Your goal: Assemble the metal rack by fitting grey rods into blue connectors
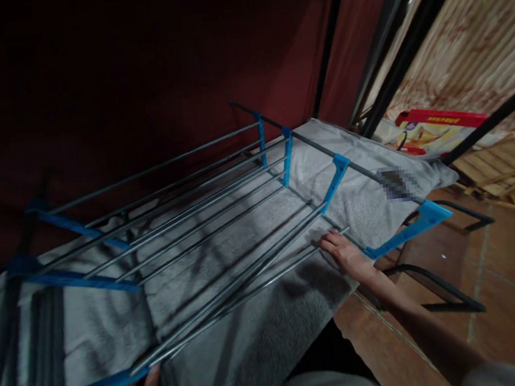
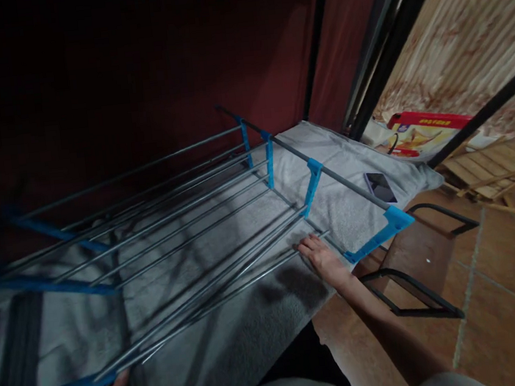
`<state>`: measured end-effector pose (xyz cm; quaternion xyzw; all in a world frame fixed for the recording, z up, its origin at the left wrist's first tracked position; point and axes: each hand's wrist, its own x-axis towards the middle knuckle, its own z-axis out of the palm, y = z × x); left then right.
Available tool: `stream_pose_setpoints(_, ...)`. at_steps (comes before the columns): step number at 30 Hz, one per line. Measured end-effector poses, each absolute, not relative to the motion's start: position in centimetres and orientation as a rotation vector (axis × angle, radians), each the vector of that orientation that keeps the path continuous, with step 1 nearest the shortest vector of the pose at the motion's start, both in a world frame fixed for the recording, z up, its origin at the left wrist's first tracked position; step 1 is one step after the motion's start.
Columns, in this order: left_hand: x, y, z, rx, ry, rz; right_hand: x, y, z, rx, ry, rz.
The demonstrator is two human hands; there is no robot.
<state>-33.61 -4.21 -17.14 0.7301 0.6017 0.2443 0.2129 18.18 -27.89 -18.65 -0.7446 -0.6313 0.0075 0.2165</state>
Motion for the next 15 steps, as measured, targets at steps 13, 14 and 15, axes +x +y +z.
stream_pose_setpoints(13,-34.4,-4.6,-16.8,1.627,1.546,0.693,17.9,-31.5,-23.5,-1.909,-1.649,0.256)
stream_pose_setpoints(14,-34.2,-4.7,-16.7,1.604,1.543,0.704,17.8,-31.3,-23.6,-1.919,-1.654,0.278)
stream_pose_setpoints(15,-34.1,-4.8,-16.7,1.584,1.540,0.715,17.5,-31.0,-23.6,-1.923,-1.662,0.300)
